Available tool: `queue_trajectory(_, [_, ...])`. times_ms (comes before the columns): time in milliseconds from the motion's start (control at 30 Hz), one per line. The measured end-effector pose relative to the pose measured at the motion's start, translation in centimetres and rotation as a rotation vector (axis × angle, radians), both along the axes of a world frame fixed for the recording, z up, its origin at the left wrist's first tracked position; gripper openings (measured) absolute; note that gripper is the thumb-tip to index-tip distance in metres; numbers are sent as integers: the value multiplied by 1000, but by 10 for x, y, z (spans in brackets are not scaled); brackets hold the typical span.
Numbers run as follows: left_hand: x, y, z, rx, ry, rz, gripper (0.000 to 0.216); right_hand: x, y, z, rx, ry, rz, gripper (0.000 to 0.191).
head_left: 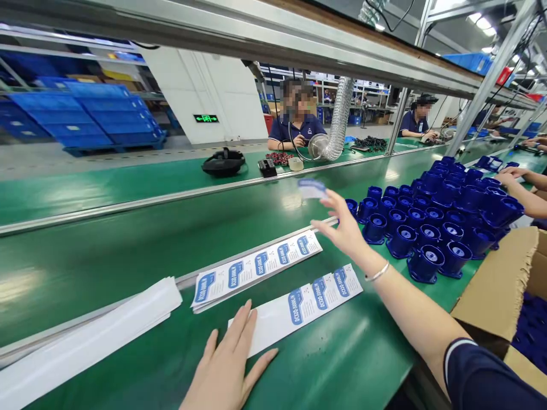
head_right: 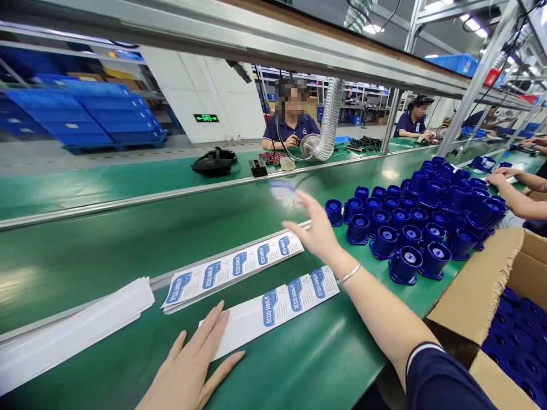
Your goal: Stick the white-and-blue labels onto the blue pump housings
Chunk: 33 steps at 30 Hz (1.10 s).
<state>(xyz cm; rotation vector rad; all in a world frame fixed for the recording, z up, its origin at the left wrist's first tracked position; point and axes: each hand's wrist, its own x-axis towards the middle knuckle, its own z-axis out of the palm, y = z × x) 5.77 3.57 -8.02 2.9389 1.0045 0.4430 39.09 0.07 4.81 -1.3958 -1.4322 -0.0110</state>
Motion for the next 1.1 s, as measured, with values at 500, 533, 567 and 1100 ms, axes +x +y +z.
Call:
queue_trajectory(500, [6,-7,15,-20,-139,144,78,70,29,-22,-242,-352,-471,80])
queue_trajectory(533, [9,-12,22,-30,-201,154,77,62,24,-17,-196,-354,-458,81])
queue_trajectory(567, [12,-18,31,-63,-278,173,76,50,18,-12,-126,-349,-430,82])
queue_trajectory(1100, [48,-60,104,-1570,-1801,403,44,-113,-82,-8,156,286,390,26])
